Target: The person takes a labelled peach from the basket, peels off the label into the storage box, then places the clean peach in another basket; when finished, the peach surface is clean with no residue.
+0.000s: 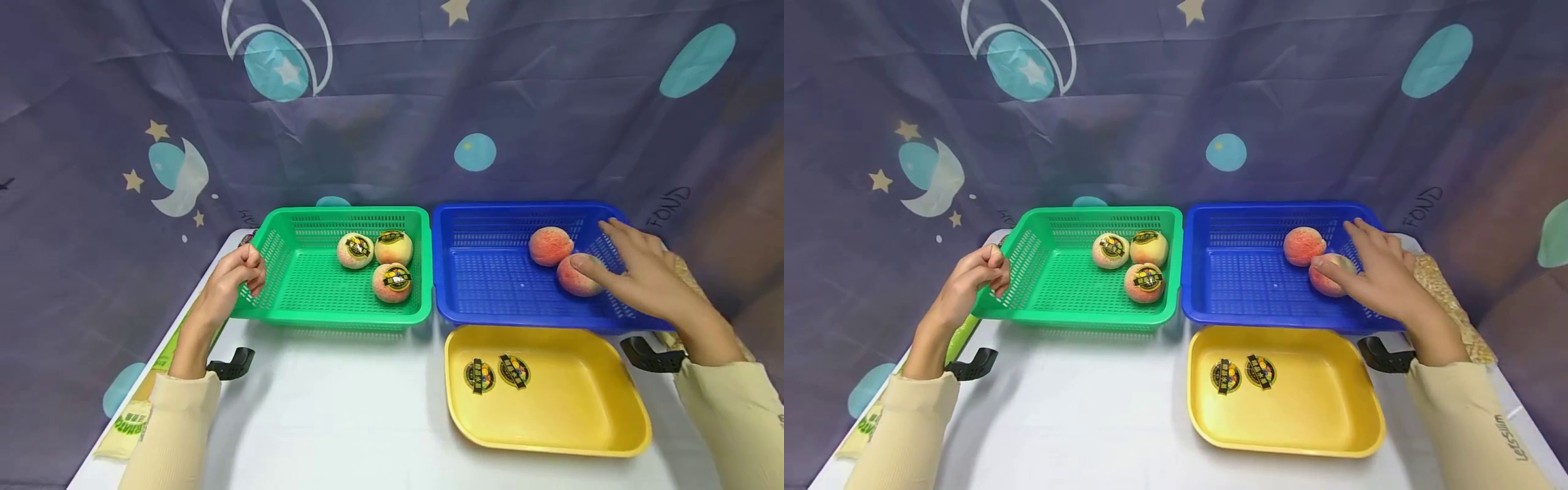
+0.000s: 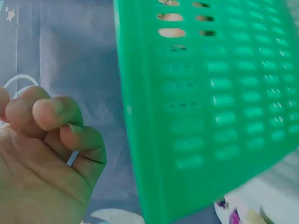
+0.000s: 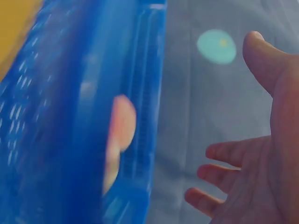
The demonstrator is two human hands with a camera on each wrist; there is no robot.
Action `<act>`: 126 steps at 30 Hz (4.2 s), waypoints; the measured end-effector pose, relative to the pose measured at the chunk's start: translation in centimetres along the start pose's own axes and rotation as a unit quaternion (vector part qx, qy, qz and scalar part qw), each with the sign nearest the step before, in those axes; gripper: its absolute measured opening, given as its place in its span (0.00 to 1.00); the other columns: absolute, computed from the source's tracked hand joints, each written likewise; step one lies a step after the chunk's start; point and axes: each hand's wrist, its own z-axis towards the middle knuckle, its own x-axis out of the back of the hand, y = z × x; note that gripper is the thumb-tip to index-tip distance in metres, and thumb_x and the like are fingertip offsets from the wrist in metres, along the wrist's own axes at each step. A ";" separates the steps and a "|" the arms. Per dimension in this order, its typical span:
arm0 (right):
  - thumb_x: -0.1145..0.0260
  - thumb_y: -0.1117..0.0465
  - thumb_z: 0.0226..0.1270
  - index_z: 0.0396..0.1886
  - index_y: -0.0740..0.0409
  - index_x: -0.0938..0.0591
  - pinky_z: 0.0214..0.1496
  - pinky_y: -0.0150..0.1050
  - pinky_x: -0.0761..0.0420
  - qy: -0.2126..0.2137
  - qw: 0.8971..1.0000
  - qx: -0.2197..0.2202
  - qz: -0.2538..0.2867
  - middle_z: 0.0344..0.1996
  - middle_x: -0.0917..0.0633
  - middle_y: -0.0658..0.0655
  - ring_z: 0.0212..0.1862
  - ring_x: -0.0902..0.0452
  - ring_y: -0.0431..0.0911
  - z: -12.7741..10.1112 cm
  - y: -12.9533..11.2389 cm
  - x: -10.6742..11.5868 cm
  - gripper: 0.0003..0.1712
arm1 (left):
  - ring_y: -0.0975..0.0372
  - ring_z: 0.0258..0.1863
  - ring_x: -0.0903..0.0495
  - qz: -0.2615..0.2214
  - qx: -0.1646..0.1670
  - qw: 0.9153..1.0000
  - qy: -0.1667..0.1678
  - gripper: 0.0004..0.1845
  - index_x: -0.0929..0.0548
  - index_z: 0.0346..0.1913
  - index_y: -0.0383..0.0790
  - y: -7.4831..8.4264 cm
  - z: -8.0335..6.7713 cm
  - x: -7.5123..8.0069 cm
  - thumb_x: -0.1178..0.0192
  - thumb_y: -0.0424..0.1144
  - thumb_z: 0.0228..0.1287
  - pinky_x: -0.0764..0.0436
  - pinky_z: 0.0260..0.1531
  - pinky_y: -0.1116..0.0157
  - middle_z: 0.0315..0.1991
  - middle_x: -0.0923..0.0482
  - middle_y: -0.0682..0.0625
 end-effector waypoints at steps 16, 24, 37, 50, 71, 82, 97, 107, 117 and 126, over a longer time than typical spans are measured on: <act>0.41 0.35 0.73 0.83 0.52 0.49 0.74 0.77 0.64 -0.058 0.993 0.072 0.069 0.82 0.47 0.64 0.81 0.61 0.68 5.7 -10.1 -2.6 0.50 | 0.52 0.16 0.50 0.047 0.002 0.997 0.056 0.04 0.45 0.24 0.27 -0.5 -1.4 0.0 0.64 0.20 0.51 0.48 0.18 0.61 0.18 0.50 0.42; 0.34 0.46 0.73 0.77 0.55 0.33 0.77 0.66 0.44 -0.059 0.978 0.135 0.148 0.76 0.33 0.62 0.79 0.44 0.61 8.2 -13.4 -5.3 0.39 | 0.57 0.57 0.27 0.242 0.039 0.962 0.121 0.11 0.22 0.47 0.31 -1.2 -2.4 0.2 0.45 0.24 0.63 0.31 0.58 0.54 0.53 0.22 0.40; 0.31 0.57 0.71 0.68 0.51 0.22 0.64 0.54 0.24 -0.078 0.951 0.184 0.236 0.61 0.17 0.60 0.61 0.22 0.56 10.9 -17.5 -9.3 0.27 | 0.41 0.83 0.68 0.414 0.187 0.890 0.049 0.51 0.50 0.83 0.44 -2.6 -3.8 1.2 0.42 0.65 0.67 0.59 0.66 0.26 0.83 0.56 0.39; 0.30 0.58 0.70 0.64 0.52 0.19 0.63 0.54 0.22 -0.157 0.941 0.193 0.232 0.59 0.16 0.62 0.60 0.21 0.54 12.9 -21.1 -12.0 0.24 | 0.43 0.82 0.75 0.418 0.236 0.877 0.010 0.64 0.60 0.83 0.44 -2.4 -3.7 2.1 0.36 0.71 0.57 0.63 0.68 0.28 0.84 0.64 0.42; 0.31 0.61 0.71 0.70 0.52 0.23 0.71 0.56 0.28 -0.155 0.943 0.156 0.251 0.69 0.23 0.59 0.71 0.30 0.56 17.1 -24.8 -16.6 0.28 | 0.41 0.82 0.71 0.405 0.249 0.879 0.025 0.65 0.60 0.84 0.50 -3.4 -4.0 2.4 0.33 0.72 0.53 0.63 0.68 0.26 0.84 0.63 0.43; 0.30 0.64 0.69 0.71 0.52 0.25 0.67 0.55 0.24 -0.190 0.954 0.150 0.174 0.74 0.30 0.57 0.72 0.32 0.57 17.9 -25.1 -18.2 0.31 | 0.37 0.82 0.67 0.414 0.247 0.876 0.023 0.65 0.59 0.84 0.50 -3.7 -3.7 2.2 0.34 0.73 0.53 0.62 0.68 0.26 0.84 0.62 0.43; 0.24 0.63 0.61 0.75 0.45 0.28 0.81 0.66 0.64 -0.230 0.951 0.198 0.052 0.76 0.29 0.50 0.80 0.42 0.54 18.3 -25.6 -19.0 0.42 | 0.36 0.81 0.59 0.410 0.243 0.879 0.026 0.65 0.57 0.84 0.49 -3.7 -3.6 2.1 0.33 0.72 0.53 0.59 0.67 0.25 0.85 0.61 0.45; 0.20 0.55 0.58 0.75 0.38 0.30 0.77 0.66 0.55 -0.253 0.941 0.226 -0.011 0.73 0.27 0.49 0.76 0.37 0.54 18.0 -25.7 -19.4 0.46 | 0.38 0.81 0.57 0.402 0.249 0.881 0.026 0.65 0.58 0.84 0.49 -3.8 -3.6 1.9 0.32 0.71 0.53 0.62 0.67 0.24 0.85 0.61 0.46; 0.19 0.57 0.56 0.74 0.40 0.28 0.80 0.66 0.59 -0.257 0.938 0.233 0.014 0.70 0.23 0.50 0.74 0.33 0.52 17.2 -24.7 -18.7 0.46 | 0.38 0.81 0.56 0.388 0.252 0.886 0.016 0.65 0.59 0.84 0.50 -4.0 -3.4 1.0 0.32 0.71 0.54 0.61 0.67 0.26 0.85 0.62 0.46; 0.21 0.58 0.58 0.74 0.41 0.28 0.61 0.51 0.26 -0.251 0.928 0.264 0.076 0.60 0.21 0.51 0.58 0.26 0.49 16.3 -24.8 -15.8 0.44 | 0.36 0.81 0.57 0.382 0.252 0.889 0.014 0.65 0.60 0.84 0.51 -3.7 -3.5 0.7 0.32 0.70 0.54 0.60 0.67 0.26 0.85 0.62 0.47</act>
